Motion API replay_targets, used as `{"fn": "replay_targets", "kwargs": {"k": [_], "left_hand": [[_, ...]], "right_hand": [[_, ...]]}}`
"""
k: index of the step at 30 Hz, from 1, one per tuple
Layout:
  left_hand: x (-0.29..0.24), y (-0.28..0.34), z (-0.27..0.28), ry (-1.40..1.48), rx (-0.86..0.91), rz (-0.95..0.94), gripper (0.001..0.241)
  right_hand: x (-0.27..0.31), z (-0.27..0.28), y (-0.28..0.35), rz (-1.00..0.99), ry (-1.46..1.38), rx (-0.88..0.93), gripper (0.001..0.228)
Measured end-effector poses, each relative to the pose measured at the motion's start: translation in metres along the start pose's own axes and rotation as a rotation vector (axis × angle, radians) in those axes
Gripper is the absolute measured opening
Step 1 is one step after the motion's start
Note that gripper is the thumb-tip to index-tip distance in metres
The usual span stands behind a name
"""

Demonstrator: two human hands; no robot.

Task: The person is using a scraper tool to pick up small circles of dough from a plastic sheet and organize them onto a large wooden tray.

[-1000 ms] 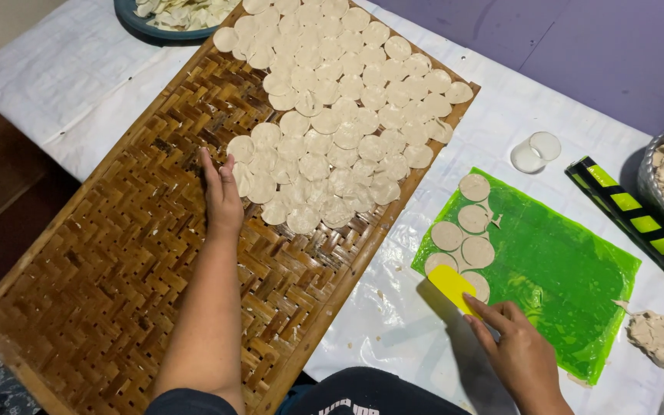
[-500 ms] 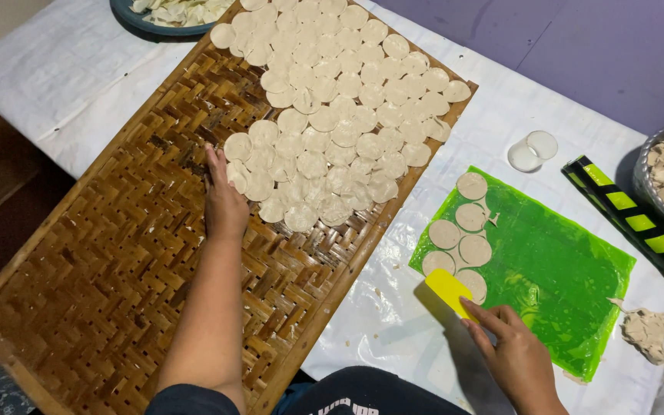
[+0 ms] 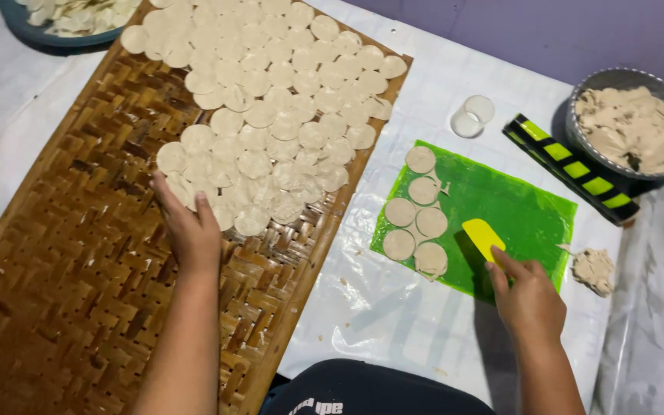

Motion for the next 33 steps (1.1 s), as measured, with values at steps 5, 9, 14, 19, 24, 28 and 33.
{"fn": "replay_targets", "kwargs": {"k": [5, 9, 14, 19, 24, 28, 33], "left_hand": [[-0.104, 0.06, -0.033, 0.127, 0.277, -0.173, 0.072], [-0.163, 0.112, -0.046, 0.151, 0.456, -0.329, 0.068], [-0.183, 0.154, -0.072, 0.221, 0.557, -0.484, 0.065], [-0.187, 0.164, -0.079, 0.274, 0.609, -0.542, 0.065], [-0.184, 0.164, -0.082, 0.299, 0.621, -0.497, 0.065], [-0.184, 0.167, -0.085, 0.269, 0.635, -0.503, 0.064], [-0.181, 0.167, -0.085, 0.284, 0.631, -0.48, 0.062]], "right_hand": [[0.007, -0.007, -0.009, 0.043, 0.217, 0.044, 0.032], [0.03, -0.011, -0.005, 0.151, 0.269, 0.115, 0.03], [0.049, -0.01, -0.004, 0.231, 0.25, 0.091, 0.024], [0.05, -0.011, -0.007, 0.261, 0.221, 0.088, 0.025], [0.046, -0.011, -0.009, 0.236, 0.19, 0.129, 0.027], [0.048, -0.009, -0.013, 0.219, 0.222, 0.136, 0.025], [0.045, -0.011, -0.015, 0.224, 0.21, 0.148, 0.029]]}}
Point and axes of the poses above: each hand's wrist, its own y-axis away from the middle knuckle, its own z-axis out of the back of the hand, x = y × z, the point moved 7 cm from there along -y, towards the middle knuckle, and after that the axes turned 14 degrees about -y, right-handed, at the moved point
